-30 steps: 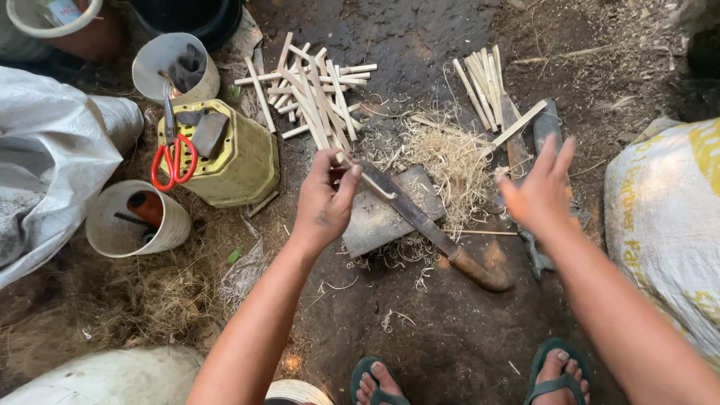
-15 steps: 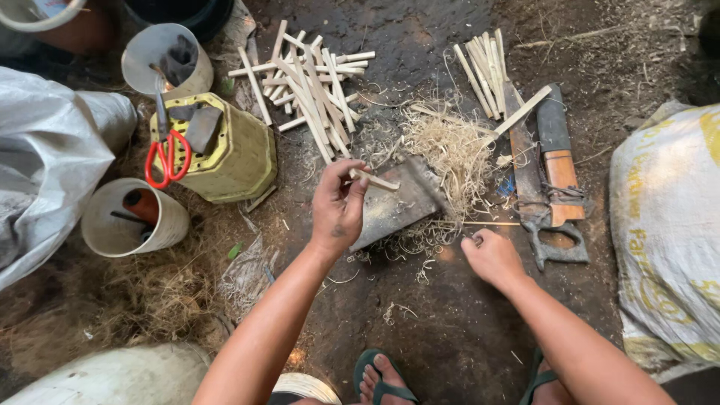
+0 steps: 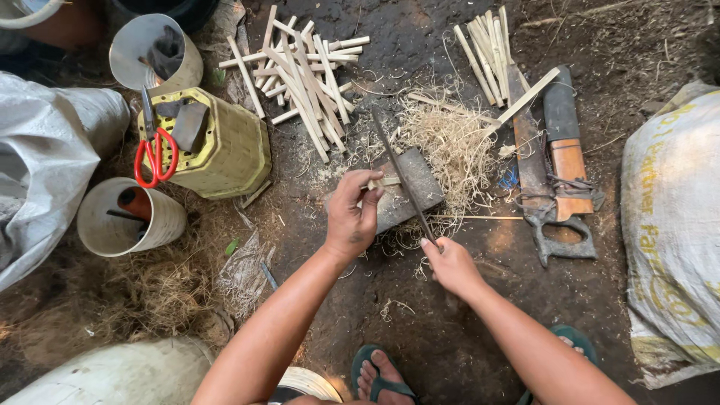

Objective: The person sits on the ground and uses a knife to shave and round small wooden sticks on a metal block. They repeatedly hold the stick in one hand and scrape the blade along its length to remove shavings, then place the finished sticks into a pile.

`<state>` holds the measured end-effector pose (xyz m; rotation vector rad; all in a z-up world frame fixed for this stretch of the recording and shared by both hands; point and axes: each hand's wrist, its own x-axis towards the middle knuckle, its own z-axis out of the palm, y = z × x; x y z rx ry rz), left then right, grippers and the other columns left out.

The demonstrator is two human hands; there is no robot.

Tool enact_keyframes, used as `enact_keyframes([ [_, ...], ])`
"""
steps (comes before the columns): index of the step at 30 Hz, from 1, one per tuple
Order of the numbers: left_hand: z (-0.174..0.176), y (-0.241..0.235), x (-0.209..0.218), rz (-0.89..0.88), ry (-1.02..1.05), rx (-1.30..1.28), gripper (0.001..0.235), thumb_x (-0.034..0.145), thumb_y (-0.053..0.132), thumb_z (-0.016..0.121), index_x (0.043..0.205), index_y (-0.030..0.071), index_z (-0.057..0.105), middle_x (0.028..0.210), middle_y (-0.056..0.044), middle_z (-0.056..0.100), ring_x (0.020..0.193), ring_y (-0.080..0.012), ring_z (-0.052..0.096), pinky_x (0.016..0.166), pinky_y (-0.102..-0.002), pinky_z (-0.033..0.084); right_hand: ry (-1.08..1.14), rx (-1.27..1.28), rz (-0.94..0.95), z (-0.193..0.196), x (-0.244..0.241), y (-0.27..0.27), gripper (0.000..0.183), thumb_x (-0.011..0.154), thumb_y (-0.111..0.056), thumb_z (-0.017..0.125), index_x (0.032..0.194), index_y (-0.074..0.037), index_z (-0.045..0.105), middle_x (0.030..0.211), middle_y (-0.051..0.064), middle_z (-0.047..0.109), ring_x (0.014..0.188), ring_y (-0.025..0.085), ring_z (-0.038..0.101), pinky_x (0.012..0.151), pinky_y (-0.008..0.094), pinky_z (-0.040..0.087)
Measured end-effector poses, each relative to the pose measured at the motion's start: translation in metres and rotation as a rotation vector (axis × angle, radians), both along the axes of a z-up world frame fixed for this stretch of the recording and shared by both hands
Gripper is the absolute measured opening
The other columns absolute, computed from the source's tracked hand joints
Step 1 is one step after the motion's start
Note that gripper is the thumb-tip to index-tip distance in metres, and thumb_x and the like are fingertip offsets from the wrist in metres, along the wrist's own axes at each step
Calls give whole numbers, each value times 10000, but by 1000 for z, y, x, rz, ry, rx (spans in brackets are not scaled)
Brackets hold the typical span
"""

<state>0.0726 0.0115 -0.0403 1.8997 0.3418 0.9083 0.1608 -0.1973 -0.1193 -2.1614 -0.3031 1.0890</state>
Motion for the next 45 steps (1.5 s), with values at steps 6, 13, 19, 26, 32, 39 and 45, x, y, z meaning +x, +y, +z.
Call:
enact_keyframes([
  [6, 29, -2, 3, 90, 251, -193, 237, 1059, 210, 590, 1219, 67, 689, 1056, -85, 706, 885, -151, 670, 761, -291, 559, -21, -20, 32, -8, 10, -6, 552, 990, -541, 528, 828, -19, 600, 620, 55, 626, 512, 160, 641, 529, 343, 519],
  [13, 52, 2, 15, 4, 426, -777, 269, 914, 210, 721, 1106, 27, 766, 1074, -23, 746, 928, -114, 730, 842, -274, 610, 76, 114, -90, 28, 14, 8, 532, 1012, -516, 447, 893, -37, 647, 627, 34, 609, 485, 140, 593, 490, 336, 486],
  [19, 48, 12, 14, 65, 300, -969, 301, 902, 146, 766, 1165, 0, 762, 940, -124, 747, 793, -154, 662, 722, -287, 549, -37, 663, -158, 34, 14, 14, 481, 1070, -459, 398, 981, -38, 613, 694, -3, 595, 570, 92, 576, 528, 304, 496],
  [26, 44, 13, 12, 31, 260, -939, 285, 900, 133, 756, 1133, -31, 753, 987, -100, 734, 835, -139, 691, 764, -266, 580, 62, -26, 46, 21, 24, 27, 557, 1054, -502, 407, 814, -40, 605, 603, 52, 573, 485, 163, 578, 507, 335, 492],
  [32, 39, 17, 11, 41, 263, -968, 279, 898, 145, 750, 1129, -11, 757, 997, -86, 742, 857, -149, 712, 808, -284, 609, 11, 248, 69, 40, 27, 18, 485, 1055, -460, 427, 911, -32, 607, 656, 30, 580, 528, 132, 571, 487, 300, 489],
  [39, 46, 18, 14, 35, 284, -903, 258, 915, 142, 748, 1133, 6, 773, 932, -93, 750, 829, -143, 684, 769, -273, 572, -390, 274, 223, 1, 32, 18, 570, 1119, -515, 407, 911, -47, 654, 701, 39, 585, 612, 140, 529, 563, 309, 455],
  [45, 49, 18, 11, 50, 371, -834, 257, 913, 155, 722, 1123, 14, 770, 951, -79, 731, 856, -142, 702, 798, -273, 601, 375, 42, -66, 16, 35, 19, 624, 1029, -580, 382, 834, -22, 584, 554, 51, 520, 425, 170, 506, 450, 357, 453],
])
